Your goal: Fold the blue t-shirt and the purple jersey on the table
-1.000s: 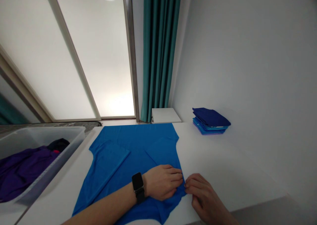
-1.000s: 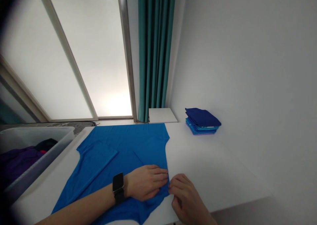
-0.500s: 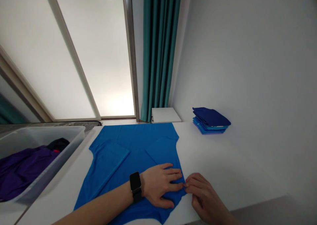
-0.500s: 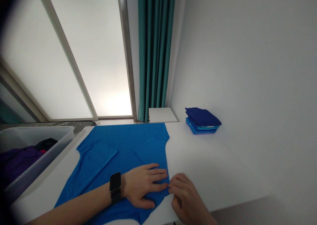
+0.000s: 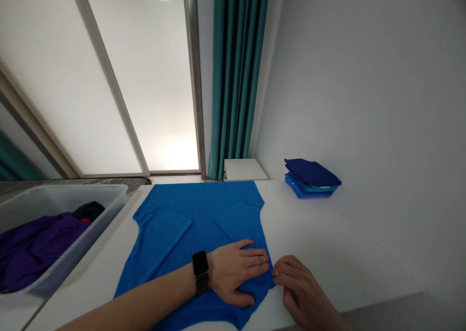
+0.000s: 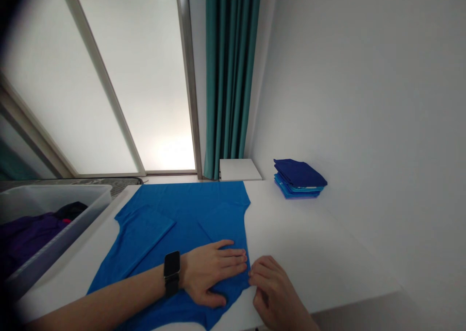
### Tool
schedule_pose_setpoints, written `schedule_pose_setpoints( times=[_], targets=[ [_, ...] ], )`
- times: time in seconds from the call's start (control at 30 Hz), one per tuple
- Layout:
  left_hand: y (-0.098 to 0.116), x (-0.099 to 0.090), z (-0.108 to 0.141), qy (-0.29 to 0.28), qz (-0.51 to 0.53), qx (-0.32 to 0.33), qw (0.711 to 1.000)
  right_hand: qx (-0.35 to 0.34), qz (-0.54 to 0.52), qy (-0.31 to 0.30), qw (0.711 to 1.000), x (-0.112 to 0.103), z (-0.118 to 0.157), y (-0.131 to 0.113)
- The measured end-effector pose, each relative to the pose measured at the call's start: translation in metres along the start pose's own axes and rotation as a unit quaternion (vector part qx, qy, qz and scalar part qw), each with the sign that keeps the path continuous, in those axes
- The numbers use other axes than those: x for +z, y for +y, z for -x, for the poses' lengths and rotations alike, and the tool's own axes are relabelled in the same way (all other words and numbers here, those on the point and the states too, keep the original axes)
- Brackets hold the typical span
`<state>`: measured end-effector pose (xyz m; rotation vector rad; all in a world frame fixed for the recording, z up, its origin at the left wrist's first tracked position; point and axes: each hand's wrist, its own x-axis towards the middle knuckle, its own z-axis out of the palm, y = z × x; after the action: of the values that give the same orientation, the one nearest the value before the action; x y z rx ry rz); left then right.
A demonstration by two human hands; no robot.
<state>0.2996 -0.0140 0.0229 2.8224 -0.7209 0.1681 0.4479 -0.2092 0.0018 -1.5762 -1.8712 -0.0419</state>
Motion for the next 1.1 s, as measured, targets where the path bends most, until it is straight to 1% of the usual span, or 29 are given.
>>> schedule_pose_setpoints(
  times=[0.13, 0.3, 0.43, 0.63, 0.93, 1.1],
  targets=[
    [0.0005, -0.0007, 0.0004, -0.008, 0.004, -0.005, 1.000, 0.006, -0.015, 0.002, 1.000, -0.0004, -0.0007, -0.0007],
    [-0.0002, -0.0006, -0.0016, -0.015, -0.022, 0.008, 1.000, 0.007, -0.027, -0.005, 1.000, -0.0040, -0.0041, -0.0026],
    [-0.0012, 0.0017, -0.0024, -0.005, -0.033, 0.014, 0.999, 0.014, -0.031, -0.011, 0.999, -0.0049, -0.0039, -0.0020],
    [-0.0023, 0.0021, -0.0002, 0.012, -0.034, 0.020, 0.999, 0.020, -0.023, -0.019, 0.999, 0.0009, 0.0013, 0.0011],
    [0.0002, 0.0034, 0.0031, 0.002, -0.046, 0.018, 0.999, 0.030, -0.017, -0.031, 0.999, 0.0002, -0.0023, -0.0005],
    [0.0032, 0.0003, 0.0042, 0.002, -0.028, 0.023, 0.999, 0.023, -0.018, -0.018, 0.999, -0.0014, -0.0037, -0.0017]
  ],
)
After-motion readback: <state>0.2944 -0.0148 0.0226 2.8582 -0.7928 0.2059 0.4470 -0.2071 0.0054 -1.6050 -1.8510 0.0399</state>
